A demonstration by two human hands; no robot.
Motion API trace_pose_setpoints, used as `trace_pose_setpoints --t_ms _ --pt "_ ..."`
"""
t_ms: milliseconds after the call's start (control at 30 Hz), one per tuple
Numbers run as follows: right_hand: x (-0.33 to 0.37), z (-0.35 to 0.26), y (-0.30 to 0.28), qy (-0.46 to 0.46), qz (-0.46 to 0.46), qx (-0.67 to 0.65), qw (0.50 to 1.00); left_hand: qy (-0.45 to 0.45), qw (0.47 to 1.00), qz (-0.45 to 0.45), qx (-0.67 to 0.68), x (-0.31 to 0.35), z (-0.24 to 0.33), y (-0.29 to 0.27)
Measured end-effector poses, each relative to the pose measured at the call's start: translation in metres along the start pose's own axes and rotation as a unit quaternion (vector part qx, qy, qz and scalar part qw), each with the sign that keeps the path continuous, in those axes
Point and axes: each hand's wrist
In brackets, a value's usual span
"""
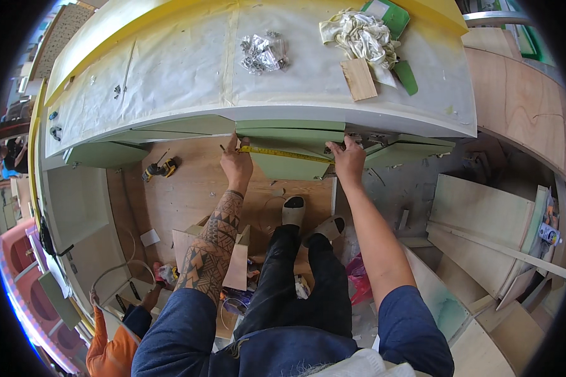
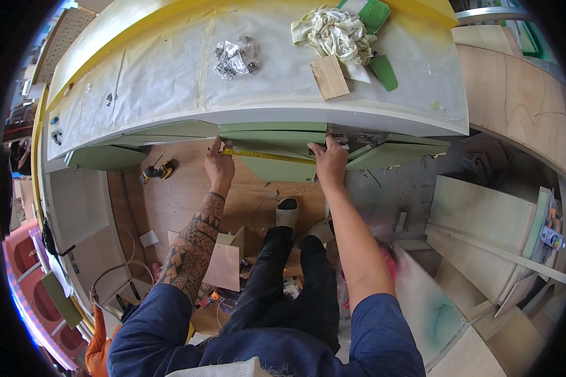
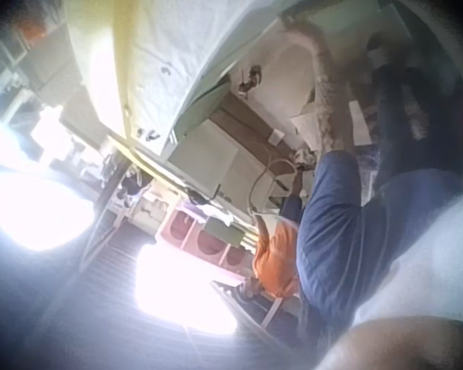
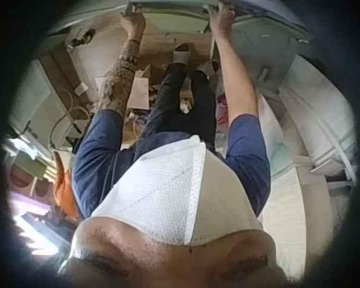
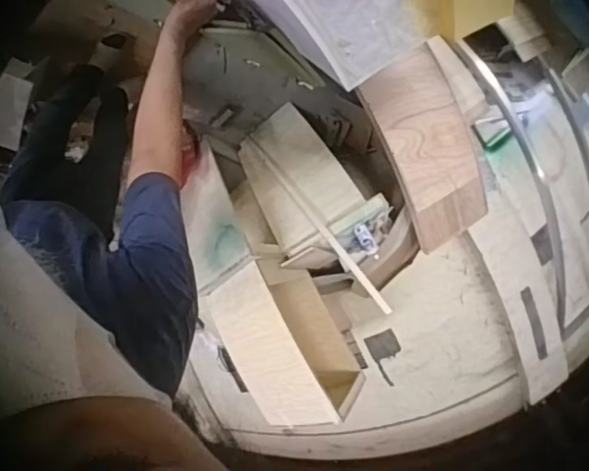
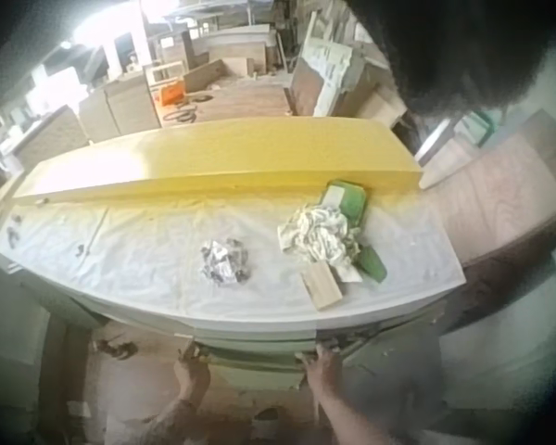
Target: The person measures the dimensions of cabinet doors and the cabinet frame using a tape measure, then secures a door hinge using a power drill.
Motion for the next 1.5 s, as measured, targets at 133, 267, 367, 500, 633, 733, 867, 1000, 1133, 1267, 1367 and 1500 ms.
trace_pose_setpoints --t_ms 133,267,367,500,633,733,867,1000,1133,1267,1367,1500 --pt "0.002 -0.005 0.008 -0.028 -0.002 0.004 1.0 0.065 0.998 0.025 -0.002 -0.012 -0.013 -0.009" --pt "-0.001 0.011 0.007 -0.024 -0.005 0.02 1.0 0.023 0.999 -0.007 0.029 -0.01 -0.003 -0.01" --pt "0.0 0.009 0.006 -0.009 -0.018 0.018 1.0 0.005 1.0 -0.025 0.018 -0.011 0.001 -0.015" --pt "0.001 -0.001 0.006 0.003 -0.021 0.02 1.0 0.005 0.999 -0.028 0.015 -0.015 -0.002 -0.018" --pt "-0.004 -0.001 0.001 0.003 -0.033 0.062 0.998 0.028 0.999 -0.037 0.015 -0.014 -0.002 -0.013" --pt "-0.004 -0.011 0.007 0.016 -0.075 0.111 0.991 0.035 0.998 -0.023 -0.041 -0.023 -0.025 -0.018" --pt "-0.001 0.02 0.012 0.121 0.011 -0.18 0.976 0.077 0.997 -0.027 0.011 -0.021 -0.04 0.003" --pt "0.01 0.023 0.022 0.16 0.059 -0.204 0.964 0.003 0.999 -0.035 0.012 -0.031 -0.05 0.008" --pt "0.013 0.026 0.022 0.129 0.066 -0.111 0.983 -0.017 0.998 -0.049 0.044 -0.031 -0.047 0.01" --pt "0.019 0.019 0.02 0.103 0.055 -0.047 0.992 -0.029 0.998 -0.042 0.041 -0.028 -0.044 0.003" --pt "0.017 0.024 0.018 0.146 0.049 -0.122 0.981 -0.034 0.997 -0.057 0.05 -0.026 -0.042 0.006" --pt "0.012 0.017 0.014 0.133 0.036 -0.1 0.985 -0.012 0.999 -0.039 -0.003 -0.031 -0.047 0.004"
Point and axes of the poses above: each hand's wrist, its own x-axis away from the middle knuckle, its own y-axis out of the palm, z = x × y, and after that the axes turned 15 degrees about z, right-handed
